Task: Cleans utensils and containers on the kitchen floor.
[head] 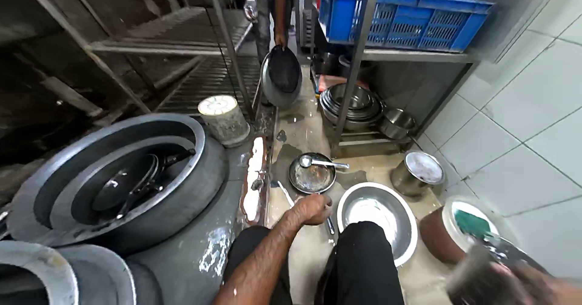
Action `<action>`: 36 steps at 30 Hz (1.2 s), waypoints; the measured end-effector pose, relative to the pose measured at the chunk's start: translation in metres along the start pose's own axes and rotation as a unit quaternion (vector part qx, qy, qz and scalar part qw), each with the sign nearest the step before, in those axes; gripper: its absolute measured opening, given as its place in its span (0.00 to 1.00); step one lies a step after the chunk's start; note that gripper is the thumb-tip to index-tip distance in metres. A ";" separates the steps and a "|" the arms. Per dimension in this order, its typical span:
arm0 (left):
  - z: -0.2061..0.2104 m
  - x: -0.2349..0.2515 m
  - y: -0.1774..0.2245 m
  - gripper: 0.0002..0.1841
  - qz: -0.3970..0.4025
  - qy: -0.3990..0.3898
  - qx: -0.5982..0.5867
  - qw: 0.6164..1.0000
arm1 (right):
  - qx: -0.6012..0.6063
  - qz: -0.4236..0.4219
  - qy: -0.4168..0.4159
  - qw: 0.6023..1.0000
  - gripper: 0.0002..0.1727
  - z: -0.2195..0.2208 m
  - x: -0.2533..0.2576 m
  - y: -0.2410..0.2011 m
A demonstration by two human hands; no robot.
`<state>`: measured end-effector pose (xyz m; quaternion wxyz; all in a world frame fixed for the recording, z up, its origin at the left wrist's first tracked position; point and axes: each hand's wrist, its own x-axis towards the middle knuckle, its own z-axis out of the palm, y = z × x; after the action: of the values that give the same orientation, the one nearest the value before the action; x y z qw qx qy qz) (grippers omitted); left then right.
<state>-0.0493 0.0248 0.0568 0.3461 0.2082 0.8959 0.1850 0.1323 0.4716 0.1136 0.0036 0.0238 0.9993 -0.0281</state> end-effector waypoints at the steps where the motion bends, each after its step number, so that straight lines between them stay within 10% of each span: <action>1: 0.001 0.001 0.001 0.23 -0.022 -0.023 0.017 0.999 | 0.008 -0.045 0.028 0.999 0.32 0.027 0.023 -0.003; 4: 0.021 0.016 -0.009 0.23 -0.037 -0.059 0.033 0.997 | 0.011 -0.137 0.046 0.989 0.31 0.097 0.092 -0.037; 10: 0.040 0.039 -0.023 0.23 -0.020 -0.074 0.023 0.997 | -0.015 -0.177 -0.257 0.950 0.35 0.160 0.211 -0.173; 19: 0.009 0.040 -0.036 0.23 -0.023 -0.049 -0.013 0.998 | -0.021 -0.259 -0.340 0.904 0.31 0.241 0.322 -0.301; 29: 0.004 0.038 -0.039 0.21 -0.015 -0.071 -0.026 0.997 | 0.005 -0.274 -0.383 0.882 0.29 0.248 0.359 -0.335; 36: 0.005 0.036 -0.042 0.20 -0.013 -0.064 -0.024 0.998 | 0.264 -0.177 -0.338 0.886 0.32 0.267 0.375 -0.313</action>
<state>-0.0805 0.0084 0.0138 0.4103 0.1994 0.8699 0.1876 -0.2553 0.1620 -0.1385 0.3294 -0.1643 0.8808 -0.2979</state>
